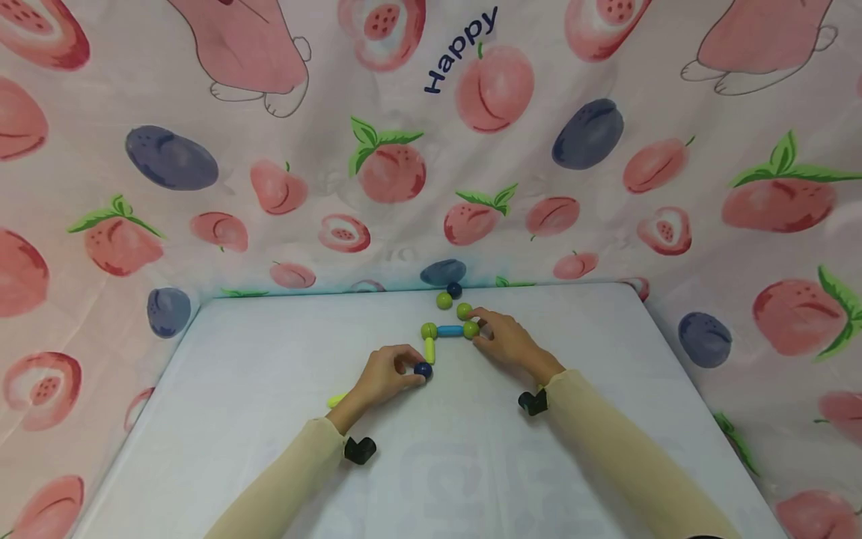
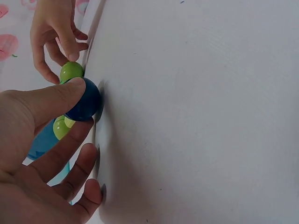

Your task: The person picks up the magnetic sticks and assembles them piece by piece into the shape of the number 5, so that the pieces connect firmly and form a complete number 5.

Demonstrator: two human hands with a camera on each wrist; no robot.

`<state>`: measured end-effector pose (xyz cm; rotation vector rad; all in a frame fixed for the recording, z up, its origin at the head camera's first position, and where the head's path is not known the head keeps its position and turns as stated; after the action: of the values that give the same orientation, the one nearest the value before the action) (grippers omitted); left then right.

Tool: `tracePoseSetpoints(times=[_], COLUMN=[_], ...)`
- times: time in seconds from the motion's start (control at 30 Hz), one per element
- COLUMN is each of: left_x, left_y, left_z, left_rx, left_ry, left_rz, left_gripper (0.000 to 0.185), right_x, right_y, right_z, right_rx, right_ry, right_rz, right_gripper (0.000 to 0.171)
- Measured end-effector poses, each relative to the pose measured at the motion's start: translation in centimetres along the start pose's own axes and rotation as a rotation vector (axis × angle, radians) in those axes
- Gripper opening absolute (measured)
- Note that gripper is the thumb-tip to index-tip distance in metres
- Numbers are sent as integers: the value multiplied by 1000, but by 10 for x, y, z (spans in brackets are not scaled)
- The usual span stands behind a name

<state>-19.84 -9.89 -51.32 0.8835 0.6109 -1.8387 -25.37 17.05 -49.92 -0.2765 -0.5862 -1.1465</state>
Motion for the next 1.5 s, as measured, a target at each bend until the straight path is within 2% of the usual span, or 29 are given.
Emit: tracePoseSetpoints(times=[0.2, 0.37, 0.6, 0.87, 1.1, 1.33, 1.5], left_x=[0, -1, 1, 1, 1, 2, 2], left_y=[4, 6, 5, 7, 7, 7, 7], left_z=[1, 2, 1, 2, 2, 2, 2], left_rx=[1, -7, -9, -13, -11, -20, -23], left_ry=[-7, 11, 23, 28, 19, 25, 33], left_rz=[-7, -17, -29, -60, -52, -59, -59], left_gripper=[25, 25, 23, 23, 23, 22, 21], right_x=[9, 22, 44, 52, 56, 59, 62], right_y=[-2, -6, -14, -23, -29, -31, -31], right_z=[10, 18, 17, -3, -20, -30, -32], right_rx=[-4, 14, 131, 267, 336, 307, 296], right_ry=[83, 85, 52, -7, -32, 19, 28], right_rz=[62, 139, 238, 301, 292, 330, 300], right_gripper=[53, 54, 52, 50, 46, 33, 25])
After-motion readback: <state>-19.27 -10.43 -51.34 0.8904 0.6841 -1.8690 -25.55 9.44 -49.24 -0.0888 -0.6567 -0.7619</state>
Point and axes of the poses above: each hand's wrist, its own y-axis away from the middle knuckle, its own z-axis out of the back of the hand, x = y × z, the point moved 2 cm from there along -y, towards the middle knuckle, and after that the axes turned 3 degrees about x, right-handed, at the moved point
